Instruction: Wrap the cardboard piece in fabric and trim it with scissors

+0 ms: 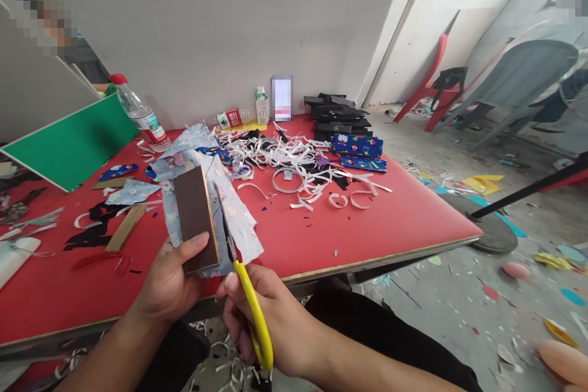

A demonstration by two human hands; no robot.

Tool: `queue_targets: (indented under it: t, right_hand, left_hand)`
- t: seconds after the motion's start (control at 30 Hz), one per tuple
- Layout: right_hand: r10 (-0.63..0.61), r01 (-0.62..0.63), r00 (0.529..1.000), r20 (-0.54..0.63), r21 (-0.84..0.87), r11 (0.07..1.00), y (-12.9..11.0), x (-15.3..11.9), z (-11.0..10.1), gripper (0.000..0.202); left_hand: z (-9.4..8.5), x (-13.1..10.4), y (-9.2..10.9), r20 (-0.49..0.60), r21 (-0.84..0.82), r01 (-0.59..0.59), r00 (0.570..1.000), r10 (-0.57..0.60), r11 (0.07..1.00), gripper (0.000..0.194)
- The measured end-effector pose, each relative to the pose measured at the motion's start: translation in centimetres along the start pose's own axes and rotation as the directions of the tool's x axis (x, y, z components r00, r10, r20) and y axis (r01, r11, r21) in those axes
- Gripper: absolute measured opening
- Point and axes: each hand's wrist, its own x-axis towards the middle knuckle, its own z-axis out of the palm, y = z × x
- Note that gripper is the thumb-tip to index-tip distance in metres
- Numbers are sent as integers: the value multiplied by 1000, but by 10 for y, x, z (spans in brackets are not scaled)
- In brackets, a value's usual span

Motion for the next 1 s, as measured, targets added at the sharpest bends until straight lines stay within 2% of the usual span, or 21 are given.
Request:
queue_targets:
  t: [0.13, 0.23, 0.33, 0.43, 0.5, 0.63, 0.87, 1.0]
  right_hand:
    - [-5, 6, 1000, 20, -44, 999, -11, -5, -4, 69]
    - [-32, 37, 998, 60, -94, 995, -16, -7, -7, 63]
    - [-40, 46, 997, 71, -92, 995, -18, -8, -7, 61]
    - [-50, 57, 996, 75, -89, 994, -19, -8, -8, 60]
    - [-54, 63, 995, 79, -115, 991, -21, -8, -8, 59]
    - [-36, 50, 996, 83, -171, 984, -22, -9, -9, 57]
    - [39, -32, 998, 44, -161, 987, -23, -6, -6, 64]
    - [61, -57, 998, 22, -149, 987, -17, -4, -7, 66]
  left_hand:
    - [-5, 5, 5, 48, 21, -45, 998, 44, 999, 42]
    - [-11, 11, 13, 14, -22, -106, 994, 107, 994, 40]
    - [-17, 14, 20, 42, 65, -56, 998, 54, 996, 33]
    - [-19, 15, 25, 100, 146, -34, 995, 20, 989, 38]
    - [-19, 15, 26, 77, 102, -59, 996, 51, 993, 40]
    - [-16, 16, 26, -10, -3, -88, 996, 88, 996, 28]
    - [-12, 12, 26, 9, -126, -34, 999, 36, 991, 23]
    - [-12, 12, 23, 0, -143, -37, 999, 37, 989, 22]
